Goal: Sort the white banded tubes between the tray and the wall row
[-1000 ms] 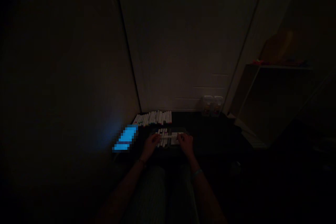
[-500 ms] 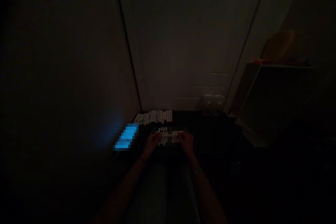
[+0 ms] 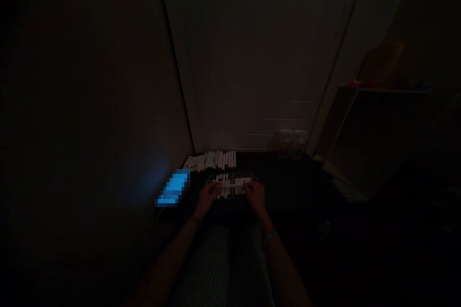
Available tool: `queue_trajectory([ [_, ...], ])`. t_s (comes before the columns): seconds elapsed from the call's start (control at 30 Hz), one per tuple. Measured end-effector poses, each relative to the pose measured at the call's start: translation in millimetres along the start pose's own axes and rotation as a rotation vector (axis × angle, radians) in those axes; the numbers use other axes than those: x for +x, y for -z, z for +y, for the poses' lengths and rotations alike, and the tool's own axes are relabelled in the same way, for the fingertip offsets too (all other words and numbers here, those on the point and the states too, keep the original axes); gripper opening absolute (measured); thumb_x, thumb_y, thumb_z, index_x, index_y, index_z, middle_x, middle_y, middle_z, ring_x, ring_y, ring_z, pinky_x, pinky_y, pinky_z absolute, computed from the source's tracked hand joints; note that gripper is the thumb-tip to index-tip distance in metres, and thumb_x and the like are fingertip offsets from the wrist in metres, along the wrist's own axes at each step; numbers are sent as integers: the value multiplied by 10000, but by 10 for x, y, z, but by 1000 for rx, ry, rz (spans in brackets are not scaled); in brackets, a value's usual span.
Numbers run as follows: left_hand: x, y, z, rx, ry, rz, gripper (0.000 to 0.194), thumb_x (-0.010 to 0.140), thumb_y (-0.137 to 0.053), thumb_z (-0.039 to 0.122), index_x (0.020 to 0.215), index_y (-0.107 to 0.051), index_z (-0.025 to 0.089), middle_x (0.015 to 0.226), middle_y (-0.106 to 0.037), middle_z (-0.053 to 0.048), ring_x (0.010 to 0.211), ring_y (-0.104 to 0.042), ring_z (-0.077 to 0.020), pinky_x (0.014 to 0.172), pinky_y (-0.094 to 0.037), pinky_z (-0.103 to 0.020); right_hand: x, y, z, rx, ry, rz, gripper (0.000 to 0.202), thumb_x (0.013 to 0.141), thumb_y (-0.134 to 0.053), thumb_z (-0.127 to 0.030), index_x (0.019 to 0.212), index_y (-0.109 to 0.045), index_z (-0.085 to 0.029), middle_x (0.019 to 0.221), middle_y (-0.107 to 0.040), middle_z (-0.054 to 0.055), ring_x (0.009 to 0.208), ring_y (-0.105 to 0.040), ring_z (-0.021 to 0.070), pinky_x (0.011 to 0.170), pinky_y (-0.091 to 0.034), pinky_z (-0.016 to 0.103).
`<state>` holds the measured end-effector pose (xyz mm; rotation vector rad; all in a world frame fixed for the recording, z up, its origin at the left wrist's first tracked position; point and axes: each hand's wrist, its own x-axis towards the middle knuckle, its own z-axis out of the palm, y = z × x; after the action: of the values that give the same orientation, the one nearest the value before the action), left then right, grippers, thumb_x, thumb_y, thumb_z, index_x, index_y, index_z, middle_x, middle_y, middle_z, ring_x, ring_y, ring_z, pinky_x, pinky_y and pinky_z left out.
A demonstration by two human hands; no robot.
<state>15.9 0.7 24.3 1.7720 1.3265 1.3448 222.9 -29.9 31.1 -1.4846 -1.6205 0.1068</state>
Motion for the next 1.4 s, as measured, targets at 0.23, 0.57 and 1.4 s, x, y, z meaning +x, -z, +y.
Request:
queue_trajectory([
  [0.23, -6, 1, 10, -12, -10, -8, 317, 723, -488, 420, 857, -616, 163, 829, -636, -49, 757, -579, -163, 701, -444, -279, -11, -40, 36, 23, 12, 40, 362, 826, -373, -418, 701, -620, -184, 743, -615, 35, 754, -538, 138, 738, -347, 244],
  [0.57, 1, 1, -19, -16, -25, -16, 309, 723, -493, 419, 854, -618, 169, 830, -636, -56, 753, -582, -163, 702, -447, -278, -4, -41, 29, 13, 6, 30, 362, 831, -364, -398, 686, -622, -189, 738, -613, 40, 758, -530, 143, 738, -345, 253],
  [1.4, -1, 10, 9, -6, -16, -6, 291, 721, -496, 410, 842, -621, 176, 828, -633, -49, 789, -577, -175, 733, -441, -292, -7, -63, 57, 18, 5, 33, 387, 835, -353, -418, 669, -621, -194, 715, -606, 34, 743, -531, 137, 727, -344, 241],
])
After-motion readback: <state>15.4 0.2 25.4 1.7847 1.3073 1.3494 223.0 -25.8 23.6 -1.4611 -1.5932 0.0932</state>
